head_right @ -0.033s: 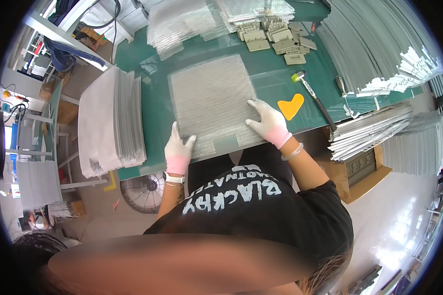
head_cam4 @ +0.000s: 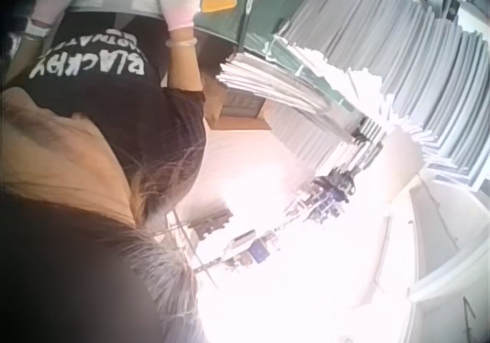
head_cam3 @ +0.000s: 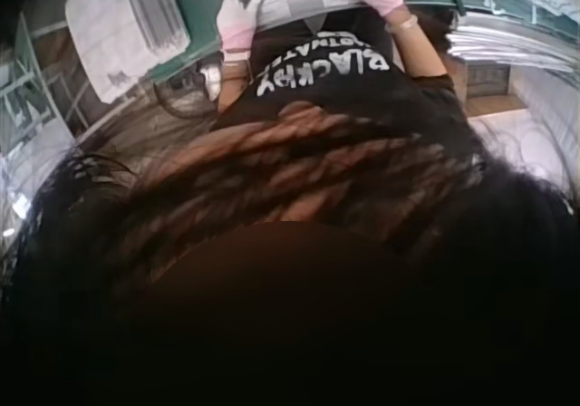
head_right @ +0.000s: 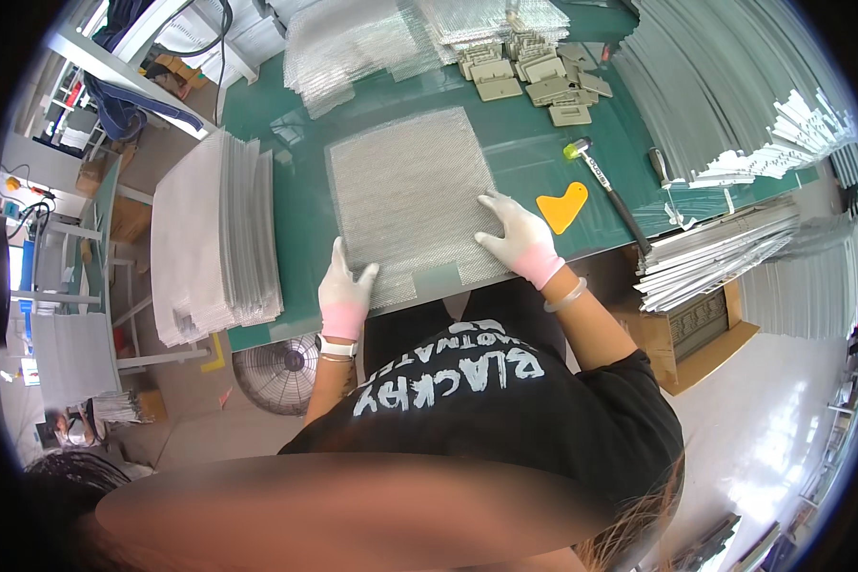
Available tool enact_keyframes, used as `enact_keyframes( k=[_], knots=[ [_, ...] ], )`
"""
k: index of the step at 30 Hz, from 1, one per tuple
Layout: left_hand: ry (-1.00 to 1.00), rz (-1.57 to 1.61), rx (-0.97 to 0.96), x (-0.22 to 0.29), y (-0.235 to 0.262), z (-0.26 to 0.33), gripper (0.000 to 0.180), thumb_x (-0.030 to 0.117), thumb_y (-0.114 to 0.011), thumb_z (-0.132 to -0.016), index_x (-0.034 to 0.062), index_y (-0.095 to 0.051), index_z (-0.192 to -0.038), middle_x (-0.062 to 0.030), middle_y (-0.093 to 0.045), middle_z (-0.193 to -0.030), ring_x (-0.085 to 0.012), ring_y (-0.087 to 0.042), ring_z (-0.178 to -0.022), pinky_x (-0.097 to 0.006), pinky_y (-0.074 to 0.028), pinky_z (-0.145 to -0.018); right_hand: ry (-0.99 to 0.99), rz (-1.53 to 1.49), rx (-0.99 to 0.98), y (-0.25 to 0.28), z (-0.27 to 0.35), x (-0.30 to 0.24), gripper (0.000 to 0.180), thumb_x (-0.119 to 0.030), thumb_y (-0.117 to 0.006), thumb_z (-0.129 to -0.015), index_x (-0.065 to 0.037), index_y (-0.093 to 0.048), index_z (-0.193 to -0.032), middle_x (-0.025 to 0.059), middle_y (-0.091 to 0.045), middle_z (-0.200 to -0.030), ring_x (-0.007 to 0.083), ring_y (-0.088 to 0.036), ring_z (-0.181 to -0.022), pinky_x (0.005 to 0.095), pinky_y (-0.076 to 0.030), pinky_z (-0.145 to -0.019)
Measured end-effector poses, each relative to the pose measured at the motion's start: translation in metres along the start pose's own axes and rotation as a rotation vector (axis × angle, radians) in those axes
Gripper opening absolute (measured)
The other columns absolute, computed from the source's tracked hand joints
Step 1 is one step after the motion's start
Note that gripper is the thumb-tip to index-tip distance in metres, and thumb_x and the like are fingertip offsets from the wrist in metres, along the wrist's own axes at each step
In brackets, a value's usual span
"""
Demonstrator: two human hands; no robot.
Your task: Assembling mesh filter components into frames and securing them using an electric drill.
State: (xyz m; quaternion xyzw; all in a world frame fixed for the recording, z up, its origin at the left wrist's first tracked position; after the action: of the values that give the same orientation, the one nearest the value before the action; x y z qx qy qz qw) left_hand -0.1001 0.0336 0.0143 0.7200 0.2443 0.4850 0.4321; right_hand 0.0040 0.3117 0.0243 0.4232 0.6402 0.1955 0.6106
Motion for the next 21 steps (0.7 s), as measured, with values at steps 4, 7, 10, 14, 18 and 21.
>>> enact_keyframes(
  k=[4, 7, 10, 14, 18, 21],
  knots=[
    [0.036, 0.030, -0.033, -0.002, -0.002, 0.000, 0.081, 0.031, -0.075, -0.082, 0.0004, -0.033, -0.145, -0.0163, -0.062, -0.093, -0.0298, -0.062, -0.076, -0.040, -0.052, -0.071, -0.020, 0.011, -0.025, -0.001, 0.000, 0.001, 0.058, -0.029, -0.071, -0.080, -0.012, -0.055, -0.133, 0.0127, -0.051, -0.142, 0.0296, -0.050, -0.130, 0.0367, -0.042, -0.106],
    [0.038, 0.026, -0.038, -0.003, -0.003, 0.000, 0.082, 0.030, -0.075, -0.081, -0.0003, -0.034, -0.145, -0.0168, -0.062, -0.094, -0.0302, -0.063, -0.077, -0.040, -0.052, -0.072, -0.029, 0.021, -0.022, -0.001, 0.002, 0.001, 0.058, -0.029, -0.071, -0.080, -0.013, -0.055, -0.134, 0.0126, -0.049, -0.144, 0.0291, -0.049, -0.130, 0.0367, -0.042, -0.106],
    [0.030, 0.015, -0.042, -0.001, -0.002, -0.002, 0.082, 0.030, -0.075, -0.081, -0.0007, -0.034, -0.144, -0.0172, -0.063, -0.096, -0.0304, -0.064, -0.078, -0.040, -0.053, -0.073, -0.030, -0.011, -0.009, -0.001, 0.004, 0.004, 0.058, -0.029, -0.071, -0.080, -0.013, -0.054, -0.134, 0.0127, -0.048, -0.145, 0.0291, -0.050, -0.129, 0.0367, -0.043, -0.106],
    [-0.003, 0.010, -0.025, -0.005, -0.004, -0.004, 0.082, 0.033, -0.076, -0.081, -0.0001, -0.035, -0.144, -0.0168, -0.064, -0.101, -0.0299, -0.065, -0.080, -0.039, -0.053, -0.076, -0.028, 0.074, -0.022, -0.001, 0.001, 0.002, 0.059, -0.031, -0.070, -0.080, -0.013, -0.055, -0.133, 0.0136, -0.046, -0.146, 0.0305, -0.053, -0.126, 0.0371, -0.045, -0.103],
    [0.091, -0.031, -0.098, 0.001, 0.003, -0.012, 0.083, 0.036, -0.076, -0.080, 0.0006, -0.036, -0.144, -0.0160, -0.062, -0.112, -0.0298, -0.065, -0.089, -0.038, -0.054, -0.079, -0.160, 0.136, -0.136, 0.001, -0.001, -0.005, 0.059, -0.034, -0.071, -0.079, -0.015, -0.056, -0.133, 0.0180, -0.044, -0.146, 0.0363, -0.054, -0.123, 0.0392, -0.046, -0.101],
    [0.208, -0.222, -0.242, 0.002, 0.005, -0.024, 0.084, 0.037, -0.077, -0.078, 0.0056, -0.037, -0.145, -0.0181, -0.056, -0.128, -0.0347, -0.058, -0.112, -0.042, -0.048, -0.095, -0.232, 0.277, -0.219, 0.014, -0.007, -0.009, 0.055, -0.036, -0.071, -0.078, -0.017, -0.060, -0.128, 0.0222, -0.043, -0.145, 0.0401, -0.054, -0.120, 0.0425, -0.046, -0.101]
  ],
)
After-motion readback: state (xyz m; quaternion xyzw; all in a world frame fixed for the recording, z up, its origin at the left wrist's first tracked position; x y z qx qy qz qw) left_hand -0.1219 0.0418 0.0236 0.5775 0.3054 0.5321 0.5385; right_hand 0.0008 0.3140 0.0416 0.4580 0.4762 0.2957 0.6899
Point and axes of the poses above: each hand's wrist, its own z-axis away from the middle knuckle, its own y-axis out of the back of the hand, x = y × z, the point moved 9 cm from there along -z, towards the middle knuckle
